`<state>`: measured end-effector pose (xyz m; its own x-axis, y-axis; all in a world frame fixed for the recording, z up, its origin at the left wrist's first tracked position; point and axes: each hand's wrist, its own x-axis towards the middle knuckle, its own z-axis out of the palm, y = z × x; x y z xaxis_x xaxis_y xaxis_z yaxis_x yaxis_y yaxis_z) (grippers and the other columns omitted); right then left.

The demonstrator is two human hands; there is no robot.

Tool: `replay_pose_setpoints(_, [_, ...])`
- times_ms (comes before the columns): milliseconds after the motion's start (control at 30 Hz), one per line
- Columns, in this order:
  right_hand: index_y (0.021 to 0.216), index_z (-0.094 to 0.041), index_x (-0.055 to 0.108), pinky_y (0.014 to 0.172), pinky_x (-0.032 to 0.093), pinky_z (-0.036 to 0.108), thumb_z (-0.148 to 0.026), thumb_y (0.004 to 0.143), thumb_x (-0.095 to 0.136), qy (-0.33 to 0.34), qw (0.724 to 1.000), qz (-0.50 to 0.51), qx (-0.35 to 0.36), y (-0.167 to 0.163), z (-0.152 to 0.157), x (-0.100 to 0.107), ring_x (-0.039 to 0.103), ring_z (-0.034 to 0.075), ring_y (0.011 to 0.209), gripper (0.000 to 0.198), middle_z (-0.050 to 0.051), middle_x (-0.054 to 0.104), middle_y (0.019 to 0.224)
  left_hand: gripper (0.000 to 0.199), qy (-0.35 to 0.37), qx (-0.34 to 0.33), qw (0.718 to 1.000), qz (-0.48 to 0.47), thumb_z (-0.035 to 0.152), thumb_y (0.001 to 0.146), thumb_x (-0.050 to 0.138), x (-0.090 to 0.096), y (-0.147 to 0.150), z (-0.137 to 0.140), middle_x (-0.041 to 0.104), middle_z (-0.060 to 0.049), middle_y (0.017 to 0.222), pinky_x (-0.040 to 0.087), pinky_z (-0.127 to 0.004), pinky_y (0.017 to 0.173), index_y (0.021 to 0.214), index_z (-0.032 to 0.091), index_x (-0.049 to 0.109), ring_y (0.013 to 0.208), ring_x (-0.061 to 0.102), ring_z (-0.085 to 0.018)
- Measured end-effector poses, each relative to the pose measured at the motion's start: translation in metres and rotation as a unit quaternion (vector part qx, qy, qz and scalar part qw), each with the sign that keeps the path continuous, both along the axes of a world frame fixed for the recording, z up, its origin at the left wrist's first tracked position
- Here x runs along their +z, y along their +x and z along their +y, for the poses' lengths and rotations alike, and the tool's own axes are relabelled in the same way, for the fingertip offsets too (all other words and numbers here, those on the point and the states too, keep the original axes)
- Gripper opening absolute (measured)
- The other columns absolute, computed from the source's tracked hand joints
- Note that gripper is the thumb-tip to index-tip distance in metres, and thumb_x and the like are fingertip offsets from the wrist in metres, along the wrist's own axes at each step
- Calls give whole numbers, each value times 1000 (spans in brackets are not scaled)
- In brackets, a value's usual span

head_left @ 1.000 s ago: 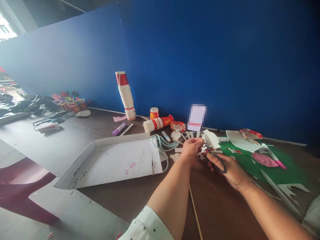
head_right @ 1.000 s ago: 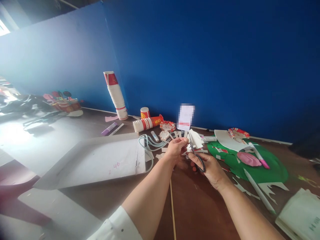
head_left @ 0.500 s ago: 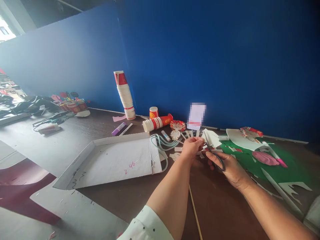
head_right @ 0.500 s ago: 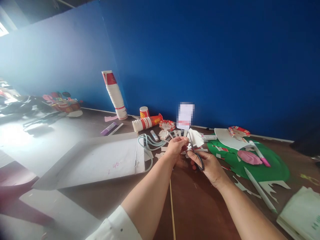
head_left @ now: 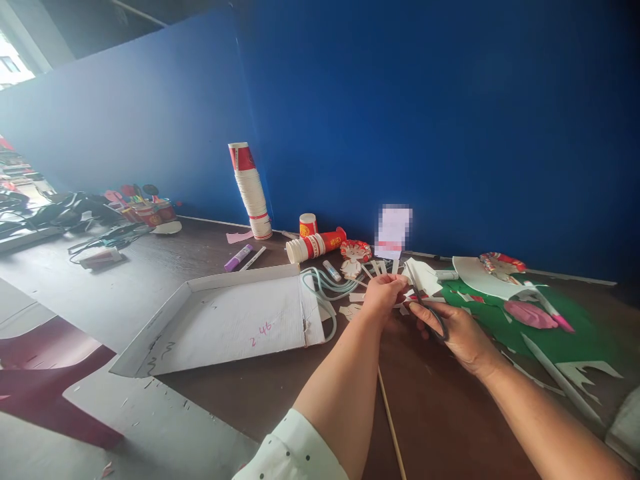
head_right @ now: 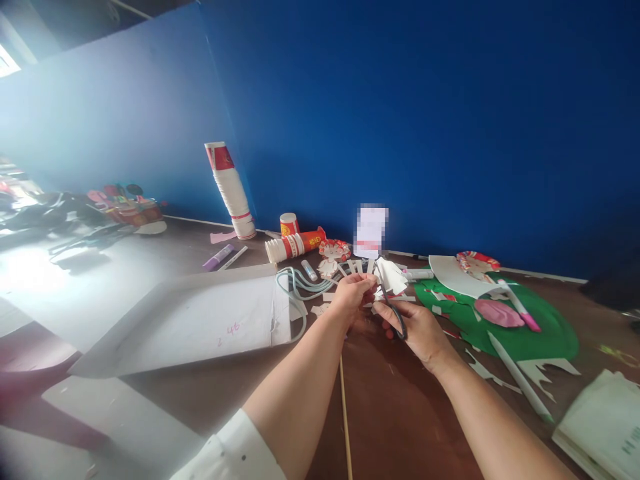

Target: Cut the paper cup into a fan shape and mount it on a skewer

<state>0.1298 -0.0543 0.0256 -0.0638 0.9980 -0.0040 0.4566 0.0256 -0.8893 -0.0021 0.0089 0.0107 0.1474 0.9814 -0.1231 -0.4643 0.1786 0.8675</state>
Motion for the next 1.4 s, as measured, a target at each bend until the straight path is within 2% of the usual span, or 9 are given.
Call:
replay_pose_setpoints(267, [72,-23,69,50,41,27,-57,78,64,-9,1000,2,-10,0,2,-5,57,17,55,35,0,62,58,9,-8,13,1000,-3,14,69,68,2,1,0,54,1,61,42,-20,60,64,14,60,55,48,-6])
replay_pose_setpoints(467, [60,-23,65,57,46,27,-60,77,63,2,999,-35,-13,-2,2,0,60,17,57,41,1,65,60,9,-13,16,1000,-2,14,72,65,4,1,-2,52,1,60,42,-18,58,65,13,60,53,46,-5])
replay_pose_setpoints(800, [81,-25,73,56,46,30,-63,78,61,23,999,-42,-20,-1,0,-1,61,20,57,41,0,65,59,14,-31,12,999,-8,17,71,71,5,2,-3,53,1,58,50,-24,65,63,14,60,56,51,-8])
replay_pose_setpoints(1033, [68,-25,71,54,45,30,-66,78,60,37,997,-68,-18,-1,-1,2,59,18,53,43,0,63,55,14,-17,7,1000,-14,16,71,71,4,1,-3,54,1,59,50,-25,67,63,14,60,57,52,-9])
replay_pose_setpoints(1400, [59,-24,66,53,41,30,-70,76,58,43,995,-88,-20,-3,-2,6,55,18,52,49,0,59,51,14,-17,2,1000,-9,13,72,69,5,1,-2,52,2,57,50,-24,68,63,14,59,55,51,-7])
